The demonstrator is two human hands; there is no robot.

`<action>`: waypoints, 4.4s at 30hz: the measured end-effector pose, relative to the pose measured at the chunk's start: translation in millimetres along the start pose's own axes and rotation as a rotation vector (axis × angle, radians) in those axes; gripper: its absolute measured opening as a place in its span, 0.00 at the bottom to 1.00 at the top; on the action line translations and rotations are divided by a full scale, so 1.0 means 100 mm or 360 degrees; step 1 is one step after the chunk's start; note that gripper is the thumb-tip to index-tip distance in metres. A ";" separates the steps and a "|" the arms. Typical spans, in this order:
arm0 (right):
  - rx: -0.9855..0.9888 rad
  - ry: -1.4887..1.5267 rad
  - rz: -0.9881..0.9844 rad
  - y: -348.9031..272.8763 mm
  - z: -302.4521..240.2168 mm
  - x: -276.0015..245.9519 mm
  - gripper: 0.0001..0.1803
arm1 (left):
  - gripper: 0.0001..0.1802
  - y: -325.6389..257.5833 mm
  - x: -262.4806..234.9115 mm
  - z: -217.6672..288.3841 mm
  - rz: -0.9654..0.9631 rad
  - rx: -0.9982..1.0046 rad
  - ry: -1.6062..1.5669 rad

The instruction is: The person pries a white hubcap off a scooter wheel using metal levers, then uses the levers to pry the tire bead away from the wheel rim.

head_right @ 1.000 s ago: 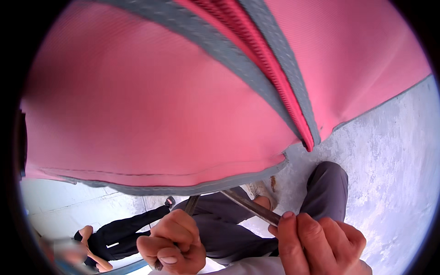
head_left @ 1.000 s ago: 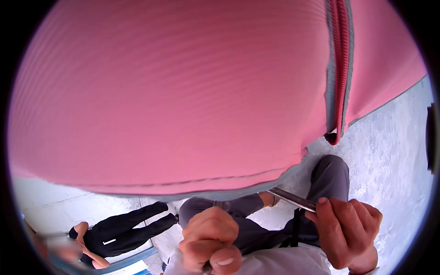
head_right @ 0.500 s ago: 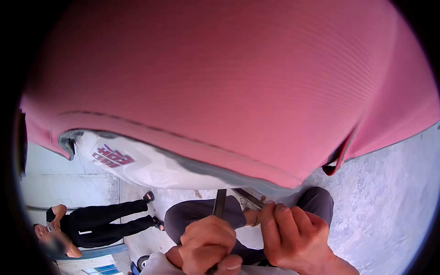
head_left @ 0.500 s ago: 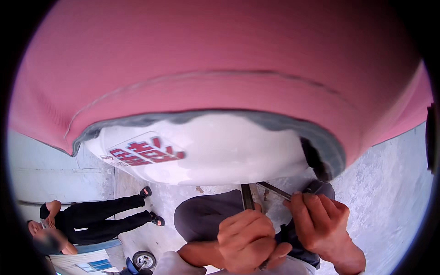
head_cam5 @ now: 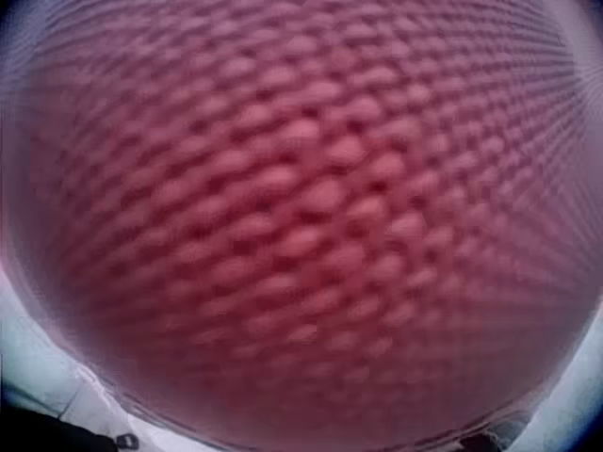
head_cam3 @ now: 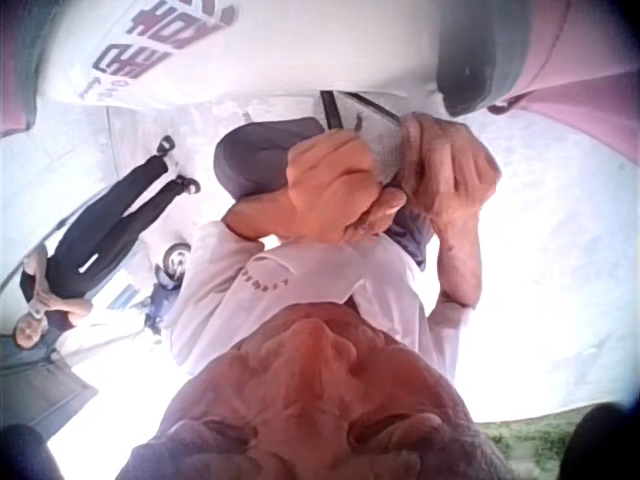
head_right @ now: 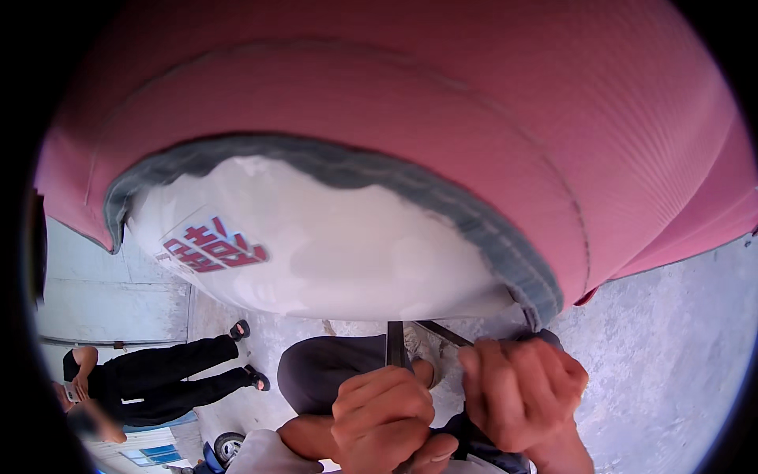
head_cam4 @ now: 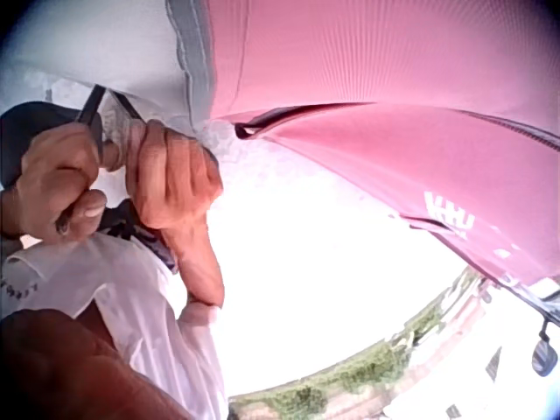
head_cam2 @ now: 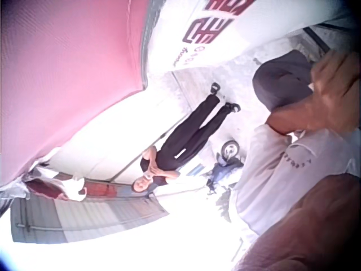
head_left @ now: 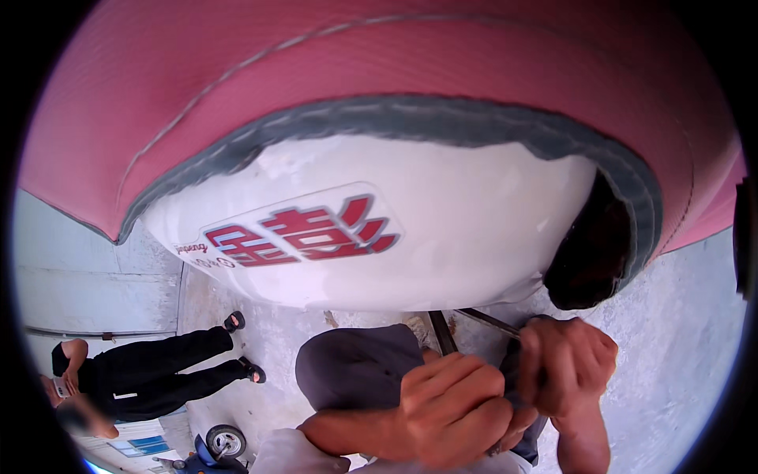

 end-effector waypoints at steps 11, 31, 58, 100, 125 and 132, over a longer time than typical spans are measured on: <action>0.0225 -0.0331 0.0734 0.22 -0.12 -0.10 0.04 | 0.17 0.03 -0.09 -0.10 0.0065 0.0052 -0.0148; 0.0346 -0.0220 -0.0402 -0.22 -0.03 0.02 0.15 | 0.10 -0.08 -0.22 -0.10 -0.0159 -0.0208 -0.0125; 0.0743 0.0109 -0.0702 -1.00 0.45 0.59 0.08 | 0.21 0.11 -0.99 -0.52 0.0669 -0.0452 -0.0355; 0.0814 0.0140 -0.0738 -1.01 0.72 0.36 0.06 | 0.18 0.03 -0.16 -0.17 -0.0036 -0.0575 -0.0258; 0.0782 0.0217 -0.0533 -0.70 0.12 0.60 0.08 | 0.25 -0.68 0.03 -0.75 -0.1457 -0.0282 0.1488; 0.0772 0.0268 -0.0461 -0.88 0.31 0.67 0.07 | 0.28 -0.81 0.06 -0.93 -0.1369 0.0012 0.1738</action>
Point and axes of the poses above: each hand's wrist, its own y-axis towards the middle knuckle, its own x-axis out of the palm, z = x × y, the point moved 5 cm from there along y, towards the middle knuckle, and after that the axes turned 2 degrees about z, right-handed, at the moved point
